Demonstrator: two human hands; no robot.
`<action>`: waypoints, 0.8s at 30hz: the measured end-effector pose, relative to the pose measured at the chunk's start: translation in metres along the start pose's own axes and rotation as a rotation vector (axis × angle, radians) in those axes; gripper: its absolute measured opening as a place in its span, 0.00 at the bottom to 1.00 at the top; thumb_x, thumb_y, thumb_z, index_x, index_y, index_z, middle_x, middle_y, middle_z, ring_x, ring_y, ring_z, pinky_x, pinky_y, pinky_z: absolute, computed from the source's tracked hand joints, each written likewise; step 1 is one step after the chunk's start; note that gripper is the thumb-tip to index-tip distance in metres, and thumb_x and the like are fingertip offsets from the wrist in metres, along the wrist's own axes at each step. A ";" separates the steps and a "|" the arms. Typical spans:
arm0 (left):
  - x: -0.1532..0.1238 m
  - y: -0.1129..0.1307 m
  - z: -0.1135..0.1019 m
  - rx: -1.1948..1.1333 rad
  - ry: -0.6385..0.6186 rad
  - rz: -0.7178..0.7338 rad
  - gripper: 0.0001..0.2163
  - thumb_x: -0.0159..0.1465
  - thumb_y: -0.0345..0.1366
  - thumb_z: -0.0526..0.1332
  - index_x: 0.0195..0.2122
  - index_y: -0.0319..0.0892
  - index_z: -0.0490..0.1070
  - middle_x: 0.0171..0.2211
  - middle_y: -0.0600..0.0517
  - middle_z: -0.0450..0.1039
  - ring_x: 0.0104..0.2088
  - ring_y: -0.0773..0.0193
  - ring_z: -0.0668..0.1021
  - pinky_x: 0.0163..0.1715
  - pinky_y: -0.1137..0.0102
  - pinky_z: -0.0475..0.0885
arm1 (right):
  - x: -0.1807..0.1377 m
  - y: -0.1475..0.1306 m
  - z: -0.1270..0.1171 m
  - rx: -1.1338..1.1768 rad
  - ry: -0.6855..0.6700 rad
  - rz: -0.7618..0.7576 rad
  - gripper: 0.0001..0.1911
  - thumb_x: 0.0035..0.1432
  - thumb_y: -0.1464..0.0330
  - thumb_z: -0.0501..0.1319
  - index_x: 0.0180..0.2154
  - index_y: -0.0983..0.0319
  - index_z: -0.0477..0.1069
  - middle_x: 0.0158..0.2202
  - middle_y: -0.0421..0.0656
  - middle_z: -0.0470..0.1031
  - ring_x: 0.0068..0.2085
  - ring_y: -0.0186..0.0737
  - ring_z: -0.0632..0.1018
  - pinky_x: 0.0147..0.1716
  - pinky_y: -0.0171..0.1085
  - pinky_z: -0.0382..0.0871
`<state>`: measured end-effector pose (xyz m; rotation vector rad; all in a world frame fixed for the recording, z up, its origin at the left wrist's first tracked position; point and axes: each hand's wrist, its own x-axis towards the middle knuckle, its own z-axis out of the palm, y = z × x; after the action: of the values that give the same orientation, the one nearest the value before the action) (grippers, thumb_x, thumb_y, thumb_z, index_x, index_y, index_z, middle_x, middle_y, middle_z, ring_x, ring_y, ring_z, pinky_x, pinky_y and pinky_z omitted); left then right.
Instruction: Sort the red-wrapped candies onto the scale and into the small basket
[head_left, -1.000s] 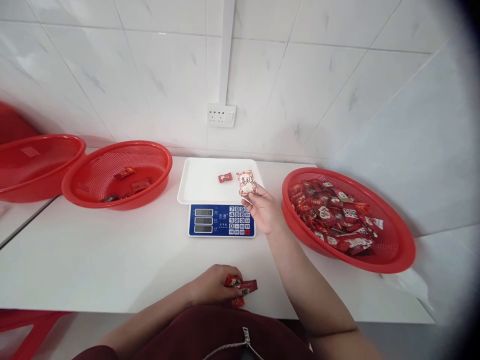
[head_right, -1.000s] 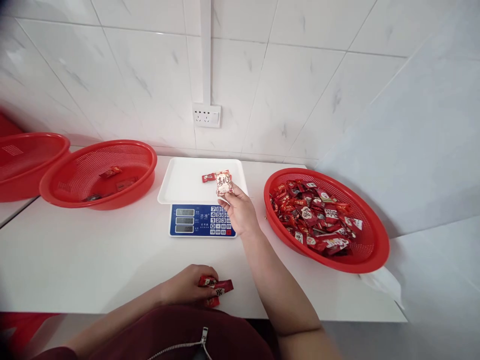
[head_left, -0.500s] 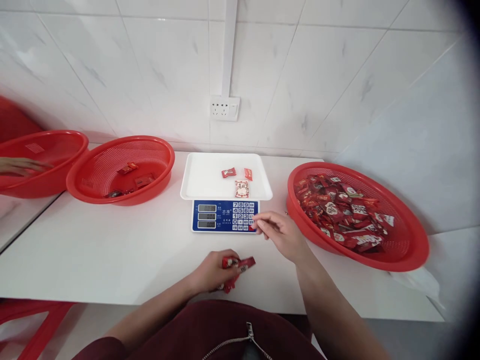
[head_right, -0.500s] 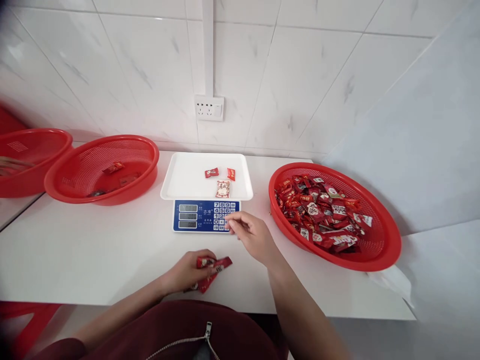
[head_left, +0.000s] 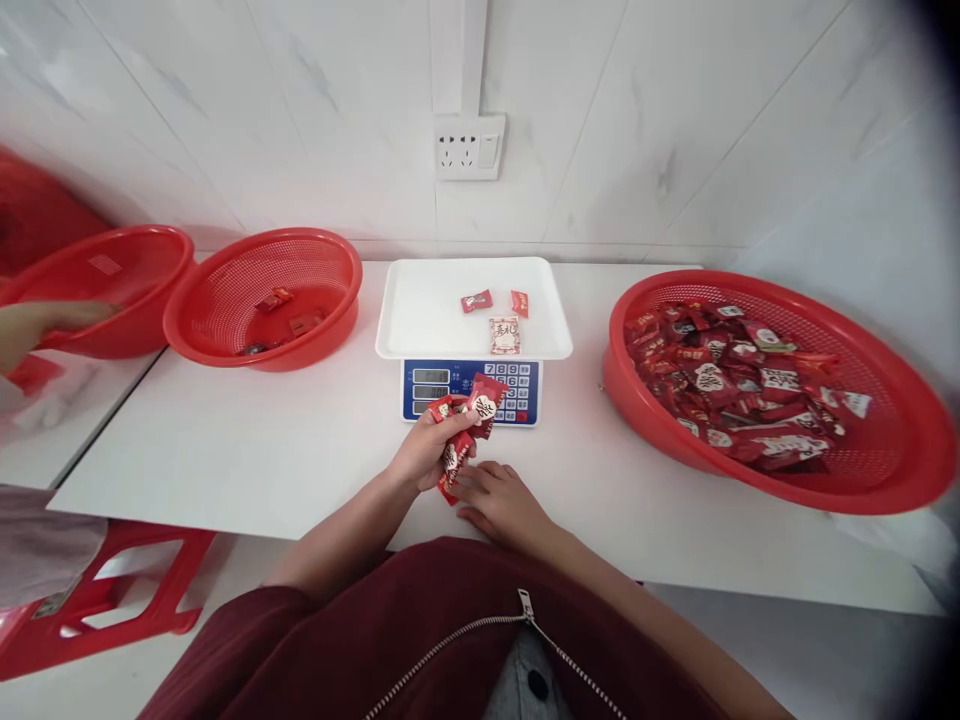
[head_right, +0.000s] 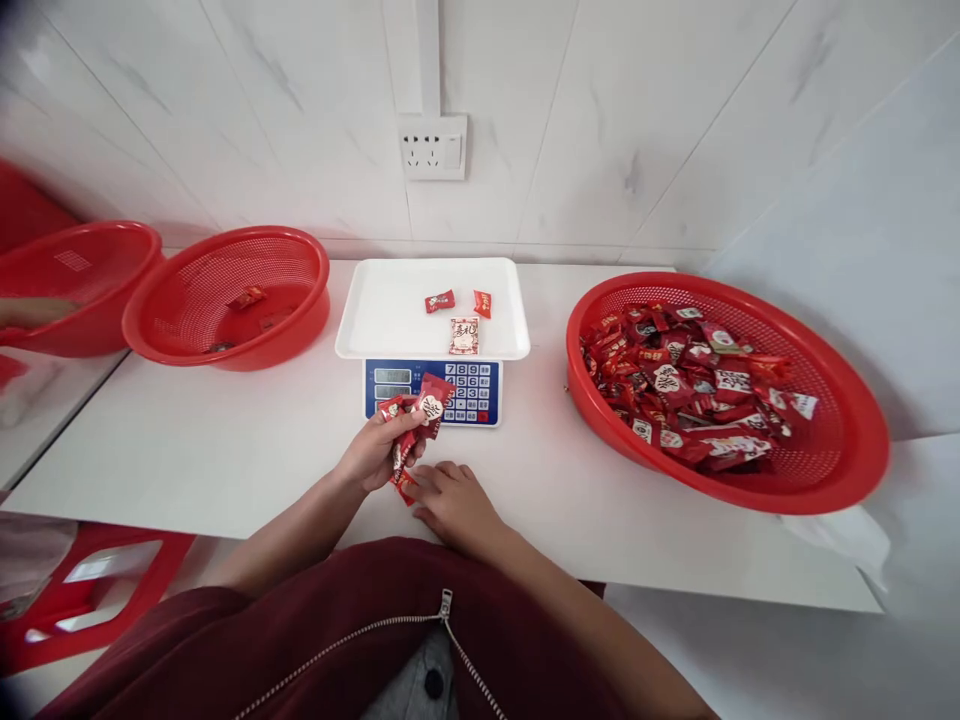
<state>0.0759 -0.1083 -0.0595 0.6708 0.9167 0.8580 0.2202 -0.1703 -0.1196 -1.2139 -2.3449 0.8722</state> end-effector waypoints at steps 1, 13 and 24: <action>-0.001 0.000 0.000 0.001 0.000 0.003 0.18 0.53 0.42 0.68 0.40 0.41 0.65 0.22 0.57 0.71 0.17 0.72 0.71 0.13 0.78 0.62 | 0.002 0.000 0.001 0.009 0.018 0.012 0.14 0.58 0.62 0.58 0.46 0.47 0.75 0.52 0.46 0.75 0.49 0.56 0.73 0.46 0.54 0.66; -0.002 0.008 -0.016 0.018 0.104 0.079 0.14 0.55 0.42 0.67 0.33 0.39 0.66 0.19 0.57 0.69 0.17 0.73 0.70 0.14 0.79 0.60 | 0.010 -0.004 -0.005 0.408 0.253 0.278 0.05 0.55 0.65 0.58 0.27 0.55 0.66 0.29 0.40 0.75 0.31 0.42 0.75 0.34 0.42 0.69; 0.003 -0.006 -0.018 0.039 0.093 -0.002 0.20 0.49 0.43 0.70 0.38 0.39 0.66 0.24 0.56 0.73 0.16 0.73 0.72 0.12 0.79 0.63 | 0.003 0.004 -0.041 0.605 0.445 0.380 0.09 0.51 0.60 0.63 0.28 0.59 0.69 0.26 0.38 0.73 0.29 0.37 0.73 0.32 0.39 0.69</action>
<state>0.0635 -0.1058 -0.0735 0.6675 1.0199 0.8774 0.2444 -0.1517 -0.0913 -1.4066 -1.3798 1.1713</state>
